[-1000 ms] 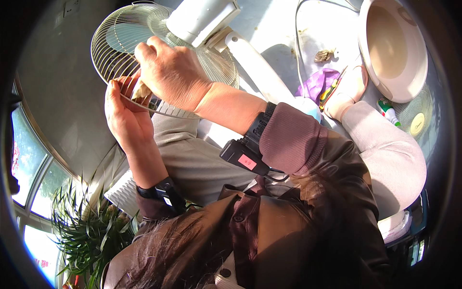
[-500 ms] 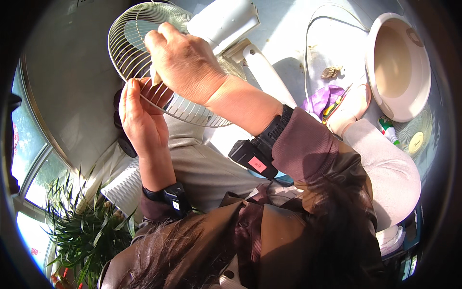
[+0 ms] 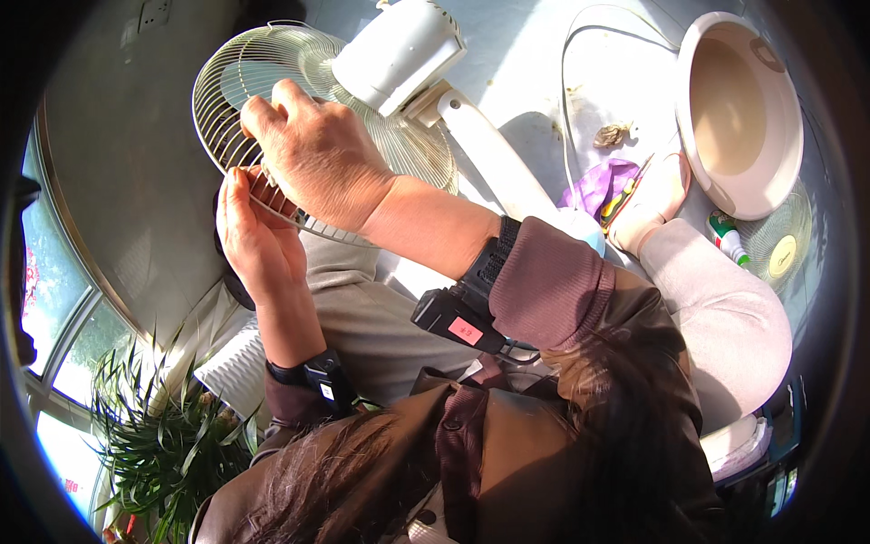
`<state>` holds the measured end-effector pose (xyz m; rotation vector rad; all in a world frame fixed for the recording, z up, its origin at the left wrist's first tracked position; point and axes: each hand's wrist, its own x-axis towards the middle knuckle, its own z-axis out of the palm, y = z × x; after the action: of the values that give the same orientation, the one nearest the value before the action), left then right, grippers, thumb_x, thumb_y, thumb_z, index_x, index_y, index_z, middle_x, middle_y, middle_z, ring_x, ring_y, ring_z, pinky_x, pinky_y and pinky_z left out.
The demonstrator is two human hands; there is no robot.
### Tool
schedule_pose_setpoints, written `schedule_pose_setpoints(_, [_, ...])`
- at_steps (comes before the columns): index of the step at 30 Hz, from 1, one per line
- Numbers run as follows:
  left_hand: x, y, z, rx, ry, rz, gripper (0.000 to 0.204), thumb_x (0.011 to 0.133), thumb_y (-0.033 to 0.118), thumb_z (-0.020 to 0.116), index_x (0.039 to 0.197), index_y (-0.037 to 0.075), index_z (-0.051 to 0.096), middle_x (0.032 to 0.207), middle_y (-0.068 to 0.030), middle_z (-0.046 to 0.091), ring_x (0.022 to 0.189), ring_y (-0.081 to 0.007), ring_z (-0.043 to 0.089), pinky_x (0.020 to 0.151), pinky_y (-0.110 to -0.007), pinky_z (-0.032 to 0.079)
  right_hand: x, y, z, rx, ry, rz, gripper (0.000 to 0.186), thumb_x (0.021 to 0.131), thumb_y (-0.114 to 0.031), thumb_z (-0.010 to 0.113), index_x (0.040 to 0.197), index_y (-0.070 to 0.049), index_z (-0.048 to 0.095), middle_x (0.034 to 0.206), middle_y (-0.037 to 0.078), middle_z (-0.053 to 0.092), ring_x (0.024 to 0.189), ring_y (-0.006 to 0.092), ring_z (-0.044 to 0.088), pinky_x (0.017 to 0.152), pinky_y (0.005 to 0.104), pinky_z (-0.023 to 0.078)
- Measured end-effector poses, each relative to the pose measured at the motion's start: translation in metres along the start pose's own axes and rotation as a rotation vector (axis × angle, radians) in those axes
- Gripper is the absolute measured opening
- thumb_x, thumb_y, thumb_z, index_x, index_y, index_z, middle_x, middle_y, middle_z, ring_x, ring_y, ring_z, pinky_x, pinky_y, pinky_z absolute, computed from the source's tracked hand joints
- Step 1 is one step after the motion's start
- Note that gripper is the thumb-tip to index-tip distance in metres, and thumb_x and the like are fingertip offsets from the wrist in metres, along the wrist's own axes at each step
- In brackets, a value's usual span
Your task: The person cleans a white pedestal fan by removing the front grille, wiping the fan blades and grille with a cloth, and reattaching the grille. They dip the cloth in a bucket of water and use a spray bottle to apply cleaning solution to the fan components.
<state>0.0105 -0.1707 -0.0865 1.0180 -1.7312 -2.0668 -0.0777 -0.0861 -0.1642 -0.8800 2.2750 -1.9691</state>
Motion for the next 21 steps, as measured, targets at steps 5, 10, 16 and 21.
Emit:
schedule_pose_setpoints(5, [-0.001, 0.0, 0.003, 0.075, 0.016, 0.002, 0.028, 0.107, 0.023, 0.044, 0.103, -0.001, 0.058, 0.1, -0.0219, 0.07, 0.09, -0.0328, 0.072, 0.083, -0.043, 0.06, -0.003, 0.023, -0.012, 0.087, -0.002, 0.314, 0.022, 0.086, -0.011, 0.068, 0.104, -0.007, 0.058, 0.093, 0.012, 0.065, 0.081, 0.0262, 0.071, 0.07, 0.0367, 0.059])
schedule_pose_setpoints(10, [-0.001, 0.002, 0.007, 0.088, 0.052, 0.02, 0.028, 0.107, 0.023, 0.044, 0.101, -0.002, 0.056, 0.104, -0.0289, 0.07, 0.093, -0.039, 0.073, 0.084, -0.047, 0.061, -0.053, 0.009, -0.037, 0.233, -0.071, 0.441, 0.013, 0.088, -0.001, 0.056, 0.101, -0.004, 0.054, 0.095, 0.012, 0.061, 0.086, 0.0321, 0.066, 0.077, 0.0419, 0.055])
schedule_pose_setpoints(16, [0.0, 0.002, 0.008, 0.128, 0.112, 0.03, 0.031, 0.107, 0.024, 0.043, 0.101, -0.004, 0.055, 0.103, -0.0288, 0.07, 0.09, -0.0376, 0.073, 0.082, -0.046, 0.062, -0.099, 0.023, -0.021, 0.223, -0.055, 0.36, 0.018, 0.086, 0.001, 0.062, 0.101, -0.005, 0.055, 0.097, 0.011, 0.061, 0.085, 0.0289, 0.065, 0.074, 0.0379, 0.052])
schedule_pose_setpoints(21, [0.0, 0.002, 0.012, 0.111, 0.04, 0.035, 0.029, 0.107, 0.023, 0.044, 0.101, -0.003, 0.055, 0.104, -0.0298, 0.07, 0.09, -0.0383, 0.073, 0.082, -0.046, 0.062, -0.05, 0.078, -0.014, 0.059, 0.008, 0.334, 0.017, 0.086, -0.007, 0.067, 0.1, -0.006, 0.059, 0.097, 0.011, 0.066, 0.091, 0.033, 0.068, 0.079, 0.0429, 0.055])
